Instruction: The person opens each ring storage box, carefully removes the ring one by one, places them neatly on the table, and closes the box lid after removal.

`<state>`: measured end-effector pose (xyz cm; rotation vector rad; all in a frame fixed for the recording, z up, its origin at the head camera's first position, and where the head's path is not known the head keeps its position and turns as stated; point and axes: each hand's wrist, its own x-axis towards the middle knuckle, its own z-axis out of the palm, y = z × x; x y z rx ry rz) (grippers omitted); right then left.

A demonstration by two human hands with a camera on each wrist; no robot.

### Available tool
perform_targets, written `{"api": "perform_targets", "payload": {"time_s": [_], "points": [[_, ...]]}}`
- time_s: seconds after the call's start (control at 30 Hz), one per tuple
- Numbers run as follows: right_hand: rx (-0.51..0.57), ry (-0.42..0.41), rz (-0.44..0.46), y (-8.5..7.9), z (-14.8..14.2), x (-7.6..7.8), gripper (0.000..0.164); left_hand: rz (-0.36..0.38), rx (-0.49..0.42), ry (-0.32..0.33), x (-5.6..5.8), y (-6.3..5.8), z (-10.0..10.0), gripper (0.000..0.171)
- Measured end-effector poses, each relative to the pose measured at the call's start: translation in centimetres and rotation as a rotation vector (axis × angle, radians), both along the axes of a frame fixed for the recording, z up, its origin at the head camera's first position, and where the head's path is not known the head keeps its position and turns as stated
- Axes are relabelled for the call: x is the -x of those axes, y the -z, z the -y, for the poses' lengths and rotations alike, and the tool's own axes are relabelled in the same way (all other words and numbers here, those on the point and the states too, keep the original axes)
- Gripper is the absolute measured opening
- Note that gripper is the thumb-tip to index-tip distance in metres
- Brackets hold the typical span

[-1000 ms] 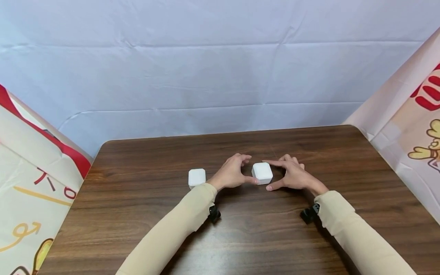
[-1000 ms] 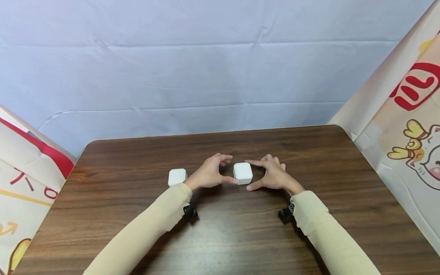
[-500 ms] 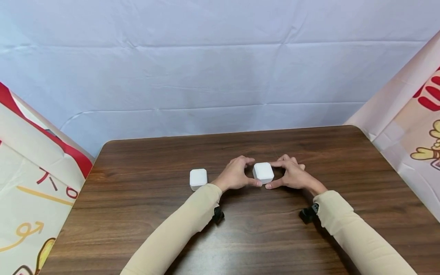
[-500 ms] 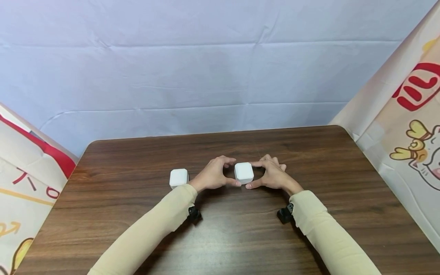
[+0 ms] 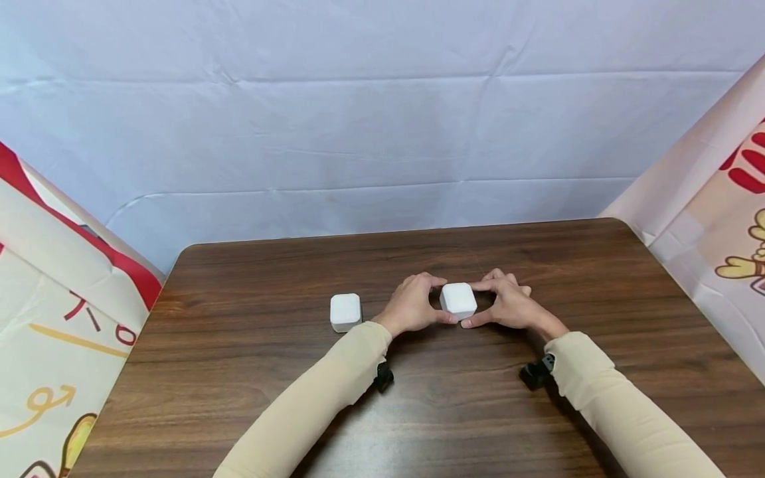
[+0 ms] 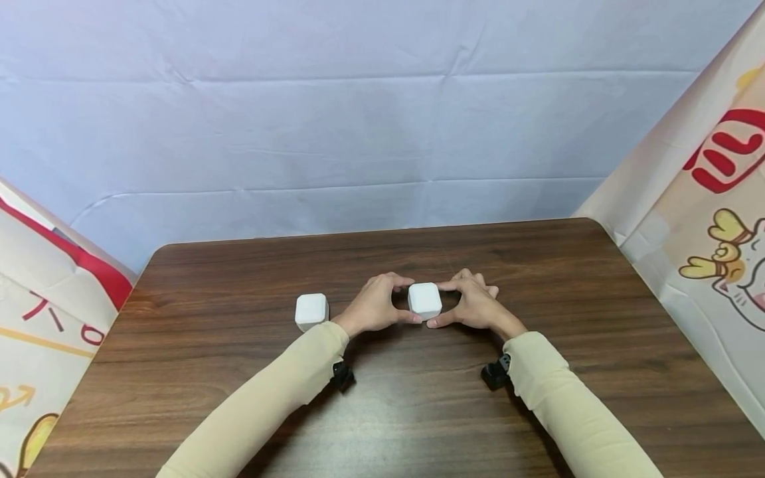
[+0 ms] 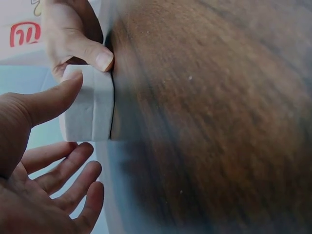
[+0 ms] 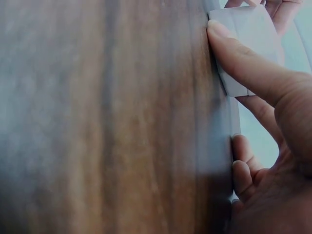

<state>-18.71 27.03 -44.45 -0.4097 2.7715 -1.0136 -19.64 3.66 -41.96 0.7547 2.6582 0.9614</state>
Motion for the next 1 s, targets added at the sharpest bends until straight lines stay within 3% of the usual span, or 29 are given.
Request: {"api": "perform_targets", "payload": {"time_s": [0.57, 1.0], "points": [[-0.01, 0.033, 0.03, 0.04, 0.04, 0.03, 0.079, -0.084, 0.013, 0.008, 0.01, 0.97, -0.47, 0.062], [0.013, 0.016, 0.016, 0.01, 0.05, 0.01, 0.077, -0.027, -0.024, -0.006, 0.08, 0.79, -0.46, 0.059]]}}
